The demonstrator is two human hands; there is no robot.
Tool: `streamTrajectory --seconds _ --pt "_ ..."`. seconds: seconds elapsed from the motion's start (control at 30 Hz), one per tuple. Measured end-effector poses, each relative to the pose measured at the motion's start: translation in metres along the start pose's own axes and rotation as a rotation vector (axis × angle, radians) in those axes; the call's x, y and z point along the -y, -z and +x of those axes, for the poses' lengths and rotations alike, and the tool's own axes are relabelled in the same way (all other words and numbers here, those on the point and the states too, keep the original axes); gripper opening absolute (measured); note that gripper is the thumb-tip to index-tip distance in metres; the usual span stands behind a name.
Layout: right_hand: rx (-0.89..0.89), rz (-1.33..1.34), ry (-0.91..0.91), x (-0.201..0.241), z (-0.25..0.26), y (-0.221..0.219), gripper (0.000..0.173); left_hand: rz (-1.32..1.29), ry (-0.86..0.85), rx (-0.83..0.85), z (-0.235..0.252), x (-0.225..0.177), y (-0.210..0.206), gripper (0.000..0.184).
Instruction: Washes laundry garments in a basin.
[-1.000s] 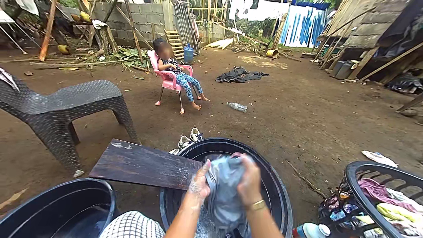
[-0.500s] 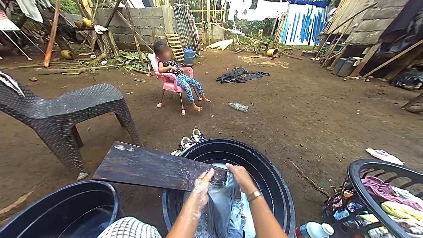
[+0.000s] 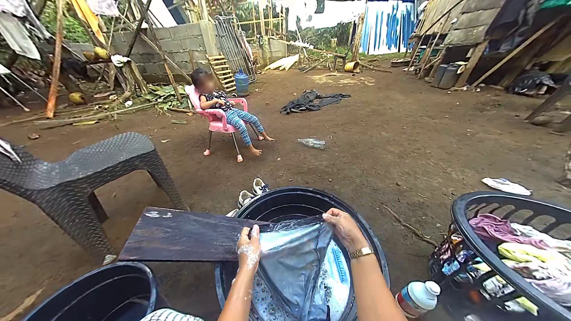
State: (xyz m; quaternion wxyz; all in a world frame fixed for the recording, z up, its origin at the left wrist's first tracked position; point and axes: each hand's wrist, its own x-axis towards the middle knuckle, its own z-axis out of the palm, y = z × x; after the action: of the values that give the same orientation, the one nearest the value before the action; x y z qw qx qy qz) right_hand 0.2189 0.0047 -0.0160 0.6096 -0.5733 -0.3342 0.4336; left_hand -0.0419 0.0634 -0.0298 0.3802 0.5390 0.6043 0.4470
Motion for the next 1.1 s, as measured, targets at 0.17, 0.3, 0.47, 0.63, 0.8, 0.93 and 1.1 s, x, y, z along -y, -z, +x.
streamTrajectory --seconds 0.17,0.3,0.47,0.63,0.8,0.93,1.1 --pt "-0.063 0.105 0.010 0.016 -0.004 0.006 0.029 0.029 -0.122 0.106 0.002 0.019 0.005 0.025" --pt "-0.144 0.316 0.237 0.044 -0.019 0.009 0.031 0.286 -0.054 0.627 0.004 0.036 0.016 0.028" --pt "-0.054 0.585 0.588 0.083 -0.047 0.028 0.035 0.392 0.077 0.958 0.002 0.025 0.027 0.023" --pt "-0.039 0.517 0.663 0.086 -0.053 0.060 0.028 -0.499 -0.019 0.634 0.009 -0.057 0.075 0.018" --pt "-0.059 0.142 0.350 0.059 -0.024 0.054 0.020 -0.338 0.048 0.582 0.028 -0.108 0.106 0.029" --pt "-0.140 -0.249 0.059 0.003 0.038 0.028 0.017 -0.048 0.236 0.437 0.053 -0.074 0.083 0.022" --pt "-0.187 -0.726 -0.336 -0.104 0.062 0.026 0.057 0.536 0.290 0.561 0.087 0.020 0.040 0.044"
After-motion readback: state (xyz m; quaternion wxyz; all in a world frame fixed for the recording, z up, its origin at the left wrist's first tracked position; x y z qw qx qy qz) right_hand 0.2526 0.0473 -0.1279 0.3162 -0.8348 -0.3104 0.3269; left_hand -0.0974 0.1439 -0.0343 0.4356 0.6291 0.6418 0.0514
